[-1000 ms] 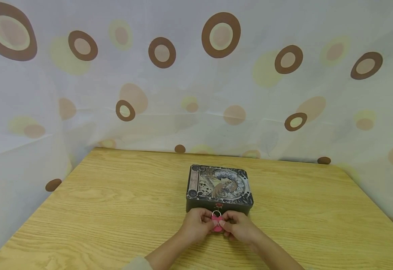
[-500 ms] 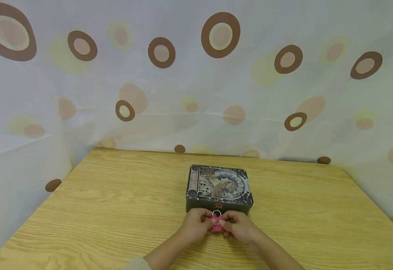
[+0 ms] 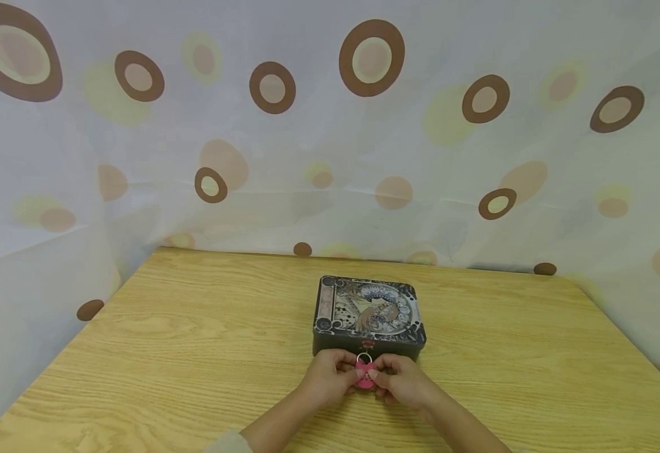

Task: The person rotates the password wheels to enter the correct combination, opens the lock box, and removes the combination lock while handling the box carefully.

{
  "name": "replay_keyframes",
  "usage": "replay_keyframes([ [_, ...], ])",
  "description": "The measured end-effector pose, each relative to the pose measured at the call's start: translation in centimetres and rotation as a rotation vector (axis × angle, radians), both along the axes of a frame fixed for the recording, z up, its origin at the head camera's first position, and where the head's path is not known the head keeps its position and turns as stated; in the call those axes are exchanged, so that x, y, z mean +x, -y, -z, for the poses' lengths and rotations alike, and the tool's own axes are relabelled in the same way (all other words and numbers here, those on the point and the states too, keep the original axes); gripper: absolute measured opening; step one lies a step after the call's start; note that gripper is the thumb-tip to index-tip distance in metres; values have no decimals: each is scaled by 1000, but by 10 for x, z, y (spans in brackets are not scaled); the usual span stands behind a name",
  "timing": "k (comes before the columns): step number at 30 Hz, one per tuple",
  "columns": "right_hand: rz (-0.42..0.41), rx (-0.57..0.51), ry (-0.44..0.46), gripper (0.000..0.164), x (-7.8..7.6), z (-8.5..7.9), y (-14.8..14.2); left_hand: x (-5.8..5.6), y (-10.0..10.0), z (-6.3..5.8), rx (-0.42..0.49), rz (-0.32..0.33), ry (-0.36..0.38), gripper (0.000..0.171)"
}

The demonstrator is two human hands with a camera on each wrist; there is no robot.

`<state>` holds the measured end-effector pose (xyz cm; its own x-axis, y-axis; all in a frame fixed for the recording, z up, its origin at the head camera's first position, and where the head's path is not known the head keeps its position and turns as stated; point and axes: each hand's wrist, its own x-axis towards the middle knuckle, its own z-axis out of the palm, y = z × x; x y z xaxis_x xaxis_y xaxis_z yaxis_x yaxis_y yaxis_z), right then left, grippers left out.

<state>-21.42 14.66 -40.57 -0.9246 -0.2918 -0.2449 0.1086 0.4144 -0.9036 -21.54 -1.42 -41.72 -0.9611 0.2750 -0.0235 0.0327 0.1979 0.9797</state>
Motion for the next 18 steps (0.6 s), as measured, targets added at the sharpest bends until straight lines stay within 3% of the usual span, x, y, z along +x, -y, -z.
replay_keyframes([
  [18, 8, 3, -5, 15, -1, 2, 1, 1, -2, -1, -6, -19, -29, 18],
])
